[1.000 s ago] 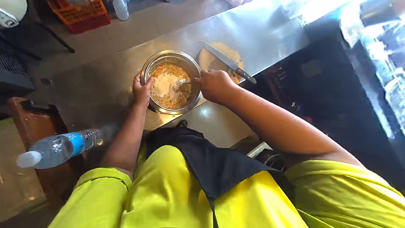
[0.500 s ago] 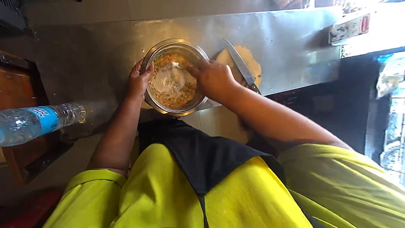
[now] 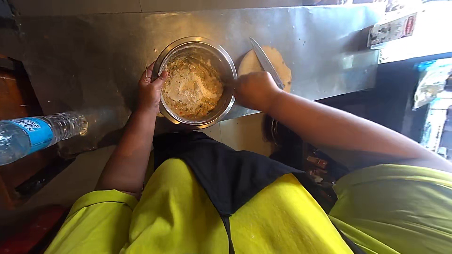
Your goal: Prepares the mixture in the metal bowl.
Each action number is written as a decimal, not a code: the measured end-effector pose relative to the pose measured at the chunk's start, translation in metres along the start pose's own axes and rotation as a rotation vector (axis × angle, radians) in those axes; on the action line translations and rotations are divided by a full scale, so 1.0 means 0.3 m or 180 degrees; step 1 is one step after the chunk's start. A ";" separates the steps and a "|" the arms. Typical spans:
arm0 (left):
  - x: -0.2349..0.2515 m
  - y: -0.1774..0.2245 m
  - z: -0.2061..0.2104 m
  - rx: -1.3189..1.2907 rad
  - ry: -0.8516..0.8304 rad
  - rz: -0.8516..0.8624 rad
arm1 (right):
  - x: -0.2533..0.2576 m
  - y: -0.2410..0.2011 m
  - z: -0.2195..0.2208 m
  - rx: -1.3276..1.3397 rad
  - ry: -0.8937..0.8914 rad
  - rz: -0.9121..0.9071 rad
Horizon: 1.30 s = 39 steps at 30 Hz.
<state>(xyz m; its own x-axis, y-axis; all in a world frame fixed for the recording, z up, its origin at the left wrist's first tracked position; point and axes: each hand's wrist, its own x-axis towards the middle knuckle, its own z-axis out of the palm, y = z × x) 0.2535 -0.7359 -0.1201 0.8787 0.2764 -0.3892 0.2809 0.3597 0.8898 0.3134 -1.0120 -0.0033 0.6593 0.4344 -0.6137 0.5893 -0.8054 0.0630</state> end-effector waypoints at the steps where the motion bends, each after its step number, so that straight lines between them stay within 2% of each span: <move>1: 0.000 -0.001 0.001 -0.0029 0.0003 -0.0016 | -0.023 -0.018 0.018 0.0115 -0.0008 0.0023; 7: -0.008 -0.006 0.002 -0.0122 -0.0012 -0.0111 | -0.074 -0.184 0.036 0.0748 -0.0398 0.0284; 10: -0.010 -0.007 0.002 -0.0166 -0.0013 -0.0179 | -0.054 -0.253 0.048 0.1334 -0.0618 0.0478; 13: -0.005 -0.005 -0.004 -0.0164 -0.0090 -0.0220 | -0.001 -0.231 0.093 0.2259 -0.0816 0.0480; 16: -0.003 -0.002 -0.016 -0.0088 -0.0168 -0.0232 | 0.028 -0.197 0.048 0.2875 -0.0808 0.0349; 26: 0.014 -0.020 -0.029 -0.0218 -0.0217 -0.0314 | 0.037 -0.053 -0.179 0.2984 -0.0638 0.0918; 31: 0.013 -0.020 -0.029 -0.0248 -0.0152 -0.0273 | -0.061 -0.049 -0.246 0.1904 -0.0304 0.1095; 35: 0.013 -0.021 -0.028 -0.0277 -0.0170 -0.0260 | -0.060 -0.107 -0.223 0.1290 -0.0046 0.1126; 39: 0.018 -0.015 -0.025 -0.0152 -0.0169 -0.0329 | 0.077 -0.162 -0.100 0.2030 0.0125 0.1124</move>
<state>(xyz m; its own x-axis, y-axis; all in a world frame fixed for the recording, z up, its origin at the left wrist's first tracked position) 0.2540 -0.7294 -0.1279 0.8656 0.1887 -0.4639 0.3534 0.4262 0.8328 0.3140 -0.9508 0.0031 0.7831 0.1099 -0.6121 -0.0403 -0.9732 -0.2262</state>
